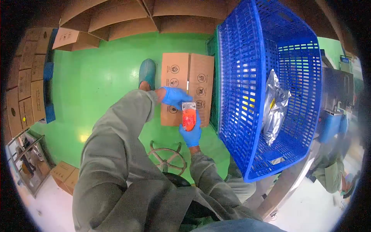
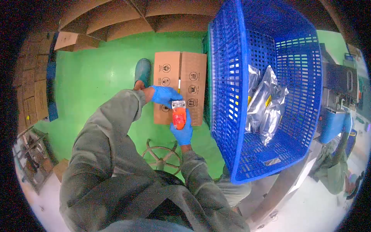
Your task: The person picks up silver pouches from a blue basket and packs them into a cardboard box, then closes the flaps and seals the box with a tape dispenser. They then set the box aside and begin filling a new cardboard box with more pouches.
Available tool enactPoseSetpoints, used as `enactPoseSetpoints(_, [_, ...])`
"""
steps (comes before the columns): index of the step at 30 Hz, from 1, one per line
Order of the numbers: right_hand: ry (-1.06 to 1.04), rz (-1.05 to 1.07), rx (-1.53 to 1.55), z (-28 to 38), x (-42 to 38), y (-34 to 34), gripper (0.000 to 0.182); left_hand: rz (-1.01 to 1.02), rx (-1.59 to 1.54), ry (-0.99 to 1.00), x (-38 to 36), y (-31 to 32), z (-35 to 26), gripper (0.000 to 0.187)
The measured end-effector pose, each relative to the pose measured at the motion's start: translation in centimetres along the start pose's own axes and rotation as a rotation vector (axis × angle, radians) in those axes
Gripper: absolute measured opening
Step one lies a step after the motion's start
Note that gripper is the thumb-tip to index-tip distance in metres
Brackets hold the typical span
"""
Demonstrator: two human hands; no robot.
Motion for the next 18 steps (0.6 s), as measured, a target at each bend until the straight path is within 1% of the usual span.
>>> enactPoseSetpoints(1, [0.002, -0.001, -0.003, -0.3, 0.1, 0.0, 0.092, -0.019, -0.143, -0.125, 0.0, 0.4, 0.5, 0.035])
enactPoseSetpoints(2, [-0.002, -0.001, 0.001, -0.6, 0.1, 0.0, 0.092, -0.015, -0.146, -0.125, -0.1, 0.6, 0.1, 0.035])
enactPoseSetpoints(4, [-0.005, -0.006, 0.003, -1.0, 0.1, 0.1, 0.092, -0.091, 0.010, -0.049, 0.1, 0.1, -0.7, 0.030])
enactPoseSetpoints(5, [-0.021, -0.007, -0.009, -1.1, -0.1, 0.1, 0.093, -0.088, 0.009, -0.048, 0.3, 0.2, -0.8, 0.030])
enactPoseSetpoints(7, [-0.037, -0.009, -0.018, -0.5, -0.2, 0.0, 0.094, -0.160, 0.290, -0.010, 0.4, -0.4, -1.3, 0.026])
enactPoseSetpoints(8, [0.044, 0.030, 0.006, 0.7, -0.2, -0.2, 0.094, -0.160, 0.292, -0.010, 1.0, -0.8, -0.9, 0.026])
enactPoseSetpoints(9, [0.118, 0.069, 0.032, 1.9, 0.2, -0.2, 0.095, -0.178, 0.811, 0.114, 1.7, -1.6, -2.0, 0.024])
enactPoseSetpoints(10, [0.111, 0.066, 0.037, 3.2, 0.9, -0.1, 0.095, -0.187, 1.330, 0.239, 2.3, -2.1, -3.2, 0.023])
enactPoseSetpoints(12, [-0.107, -0.044, -0.159, 6.7, 3.1, 0.1, 0.095, -0.649, 1.094, 0.231, 1.5, -7.5, -7.4, 0.022])
enactPoseSetpoints(13, [-0.106, -0.046, -0.159, 8.5, 4.7, 0.4, 0.095, -0.766, 1.069, 0.422, 2.7, -11.6, -8.7, 0.023])
enactPoseSetpoints(14, [-0.037, 0.030, -0.233, 10.4, 6.8, 1.3, 0.092, -0.792, 1.292, 0.223, 2.6, -13.9, -13.1, 0.021])
enactPoseSetpoints(15, [0.031, 0.102, -0.306, 11.5, 8.7, 2.1, 0.090, -0.920, 1.110, 0.329, 1.6, -15.9, -16.3, 0.024])
enactPoseSetpoints(17, [0.056, 0.103, -0.318, 12.7, 11.9, 2.8, 0.089, -1.009, 1.354, 0.306, 2.0, -19.8, -20.4, 0.027])
enactPoseSetpoints(18, [0.078, 0.111, -0.328, 13.2, 13.2, 3.3, 0.087, -1.015, 1.361, 0.312, 3.4, -22.3, -20.4, 0.027])
Point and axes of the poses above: each hand's wrist, its own x-axis towards the middle knuckle, its own y-axis out of the palm, z = x × y, the point moved 6 cm from there along x, towards the middle knuckle, and after that the axes turned 7 degrees about y, right-handed, at the moved point
